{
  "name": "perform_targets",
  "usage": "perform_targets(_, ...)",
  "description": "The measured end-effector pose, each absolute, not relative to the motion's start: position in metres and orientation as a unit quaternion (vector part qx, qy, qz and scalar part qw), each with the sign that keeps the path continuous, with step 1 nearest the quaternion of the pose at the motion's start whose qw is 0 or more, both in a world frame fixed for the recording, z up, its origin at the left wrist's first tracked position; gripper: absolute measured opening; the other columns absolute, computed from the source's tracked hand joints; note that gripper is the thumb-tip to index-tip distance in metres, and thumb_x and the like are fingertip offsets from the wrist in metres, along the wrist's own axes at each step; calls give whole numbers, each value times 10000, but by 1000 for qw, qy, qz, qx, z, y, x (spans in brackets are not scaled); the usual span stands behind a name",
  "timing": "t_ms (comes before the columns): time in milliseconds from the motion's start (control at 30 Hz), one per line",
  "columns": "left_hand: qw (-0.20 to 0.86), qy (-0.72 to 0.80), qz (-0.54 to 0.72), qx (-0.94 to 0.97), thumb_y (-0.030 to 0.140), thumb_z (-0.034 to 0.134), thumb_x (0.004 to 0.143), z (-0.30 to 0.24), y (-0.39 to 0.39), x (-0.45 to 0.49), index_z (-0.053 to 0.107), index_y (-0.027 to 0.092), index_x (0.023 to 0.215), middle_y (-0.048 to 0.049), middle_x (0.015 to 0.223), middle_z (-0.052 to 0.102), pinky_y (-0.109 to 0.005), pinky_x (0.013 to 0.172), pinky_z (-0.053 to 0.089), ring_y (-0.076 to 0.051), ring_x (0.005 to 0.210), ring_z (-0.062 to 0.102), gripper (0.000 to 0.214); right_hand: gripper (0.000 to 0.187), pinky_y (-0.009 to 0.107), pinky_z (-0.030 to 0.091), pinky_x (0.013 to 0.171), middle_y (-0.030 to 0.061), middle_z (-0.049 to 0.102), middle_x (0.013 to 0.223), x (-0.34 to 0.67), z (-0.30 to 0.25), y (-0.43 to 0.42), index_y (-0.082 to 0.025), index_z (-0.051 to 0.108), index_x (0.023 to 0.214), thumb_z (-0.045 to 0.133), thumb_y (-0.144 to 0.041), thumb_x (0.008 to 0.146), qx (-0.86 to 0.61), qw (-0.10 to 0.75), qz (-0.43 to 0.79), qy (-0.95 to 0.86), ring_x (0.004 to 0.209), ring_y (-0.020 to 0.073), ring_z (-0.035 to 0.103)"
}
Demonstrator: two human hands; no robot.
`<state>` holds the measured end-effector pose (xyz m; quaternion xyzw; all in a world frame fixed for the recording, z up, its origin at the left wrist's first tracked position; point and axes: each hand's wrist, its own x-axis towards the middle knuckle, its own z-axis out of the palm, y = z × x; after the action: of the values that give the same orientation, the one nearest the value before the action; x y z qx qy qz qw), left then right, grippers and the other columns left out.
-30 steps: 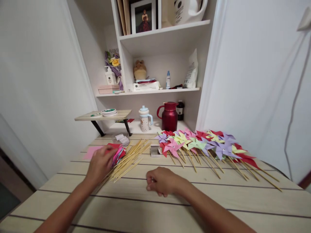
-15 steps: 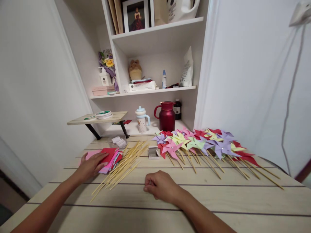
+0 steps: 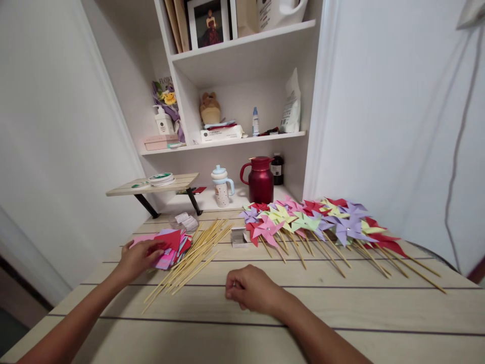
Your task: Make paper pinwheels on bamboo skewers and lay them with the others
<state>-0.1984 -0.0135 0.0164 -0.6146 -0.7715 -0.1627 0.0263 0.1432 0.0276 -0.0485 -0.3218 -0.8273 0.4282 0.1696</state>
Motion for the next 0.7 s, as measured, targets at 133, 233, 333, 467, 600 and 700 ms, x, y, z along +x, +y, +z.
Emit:
perform_targets(133,-13,-808,-221,-547,379,544,810,18,-12,-197,756,279,850,8,904,792,-366,881,416,-241,950,680,238,101,179,351,488,-61,556,511,144,-47,27,-186,690,789,593,-212,802,-316,173,435,-825,481,95,508)
perform_targets(233,-28,-817,-287,-500,414,579,752,20,-14,-198,742,243,750,22,716,763,-301,730,444,-238,827,682,236,101,182,349,486,-58,562,510,146,-46,26,-185,695,783,596,-199,790,-316,175,442,-821,473,95,503)
perform_targets(333,-23,-803,-374,-464,426,600,716,28,-18,-199,734,225,736,-1,757,765,-312,713,458,-270,856,675,243,84,189,352,480,-49,580,519,149,-43,26,-183,696,761,612,-194,770,-320,186,448,-814,467,98,508)
perform_targets(467,3,-757,-503,-417,451,600,709,45,-24,-188,730,208,815,-79,1003,761,-376,835,459,-338,1068,612,296,148,195,356,473,-39,590,562,151,-33,30,-187,665,913,588,-267,815,-341,246,461,-782,465,98,502)
perform_targets(600,-99,-683,-584,-427,525,644,705,52,-20,-143,739,168,908,-94,908,767,-370,778,505,-300,891,676,421,371,212,385,446,-34,627,604,155,-20,36,-187,562,1090,626,-422,811,-319,360,585,-653,433,109,542)
perform_targets(700,-222,-619,-597,-459,534,676,711,46,-12,-93,747,150,957,-86,826,770,-370,745,534,-256,753,700,461,478,214,410,455,4,689,665,161,-13,37,-178,533,1157,688,-437,787,-281,396,637,-599,459,115,585)
